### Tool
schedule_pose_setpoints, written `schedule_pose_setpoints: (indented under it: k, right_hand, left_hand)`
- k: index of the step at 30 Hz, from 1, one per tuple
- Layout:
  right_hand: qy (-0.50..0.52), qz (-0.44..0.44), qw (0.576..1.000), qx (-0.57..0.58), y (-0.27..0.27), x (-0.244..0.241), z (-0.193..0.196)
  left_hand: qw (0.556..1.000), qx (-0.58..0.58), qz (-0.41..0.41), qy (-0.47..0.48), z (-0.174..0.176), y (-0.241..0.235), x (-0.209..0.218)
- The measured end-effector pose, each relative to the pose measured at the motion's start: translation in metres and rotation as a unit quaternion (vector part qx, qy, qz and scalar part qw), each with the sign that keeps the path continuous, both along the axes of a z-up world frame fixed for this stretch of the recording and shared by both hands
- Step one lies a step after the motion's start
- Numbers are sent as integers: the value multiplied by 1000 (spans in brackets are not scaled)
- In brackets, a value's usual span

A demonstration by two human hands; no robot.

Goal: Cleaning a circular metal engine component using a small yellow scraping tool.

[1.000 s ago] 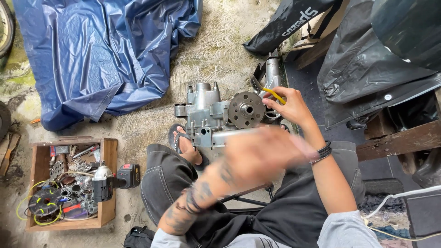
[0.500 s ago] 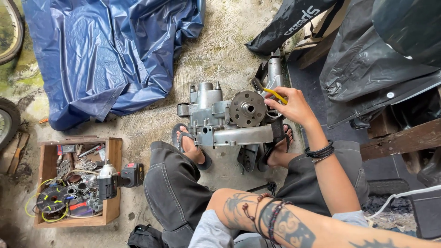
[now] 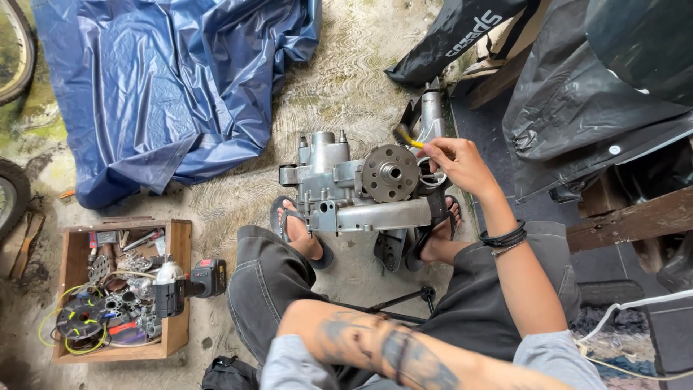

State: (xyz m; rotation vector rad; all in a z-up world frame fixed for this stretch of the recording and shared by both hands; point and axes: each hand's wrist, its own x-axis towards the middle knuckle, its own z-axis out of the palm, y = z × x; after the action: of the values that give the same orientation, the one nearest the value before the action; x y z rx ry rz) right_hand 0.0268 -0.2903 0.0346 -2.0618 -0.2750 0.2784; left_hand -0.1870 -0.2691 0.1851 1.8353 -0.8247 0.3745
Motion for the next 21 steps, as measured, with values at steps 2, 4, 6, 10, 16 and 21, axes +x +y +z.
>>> schedule_pose_setpoints:
  k: [2,4,6,10,16,21]
  right_hand:
    - [-9,2,1000,-2,-3,0,-4]
    - [-49,-9,999,2,-3,0,-6]
    - [-44,-8,999,0,-10,3,-5]
    - [-37,-20,999,-10,-7,2,12]
    - [-22,20,995,-91,3,-8,22]
    - [-64,5,991,-119,-2,2,5]
  left_hand:
    - [1000,-3,15,-14,-11,58,44]
    - [999,-3,29,-30,-31,117,82]
    - [998,-1,44,-45,-61,161,121]
    - [982,44,171,72,-128,242,183]
    - [960,7,194,201,-264,277,212]
    - [955,37,135,261,-212,267,187]
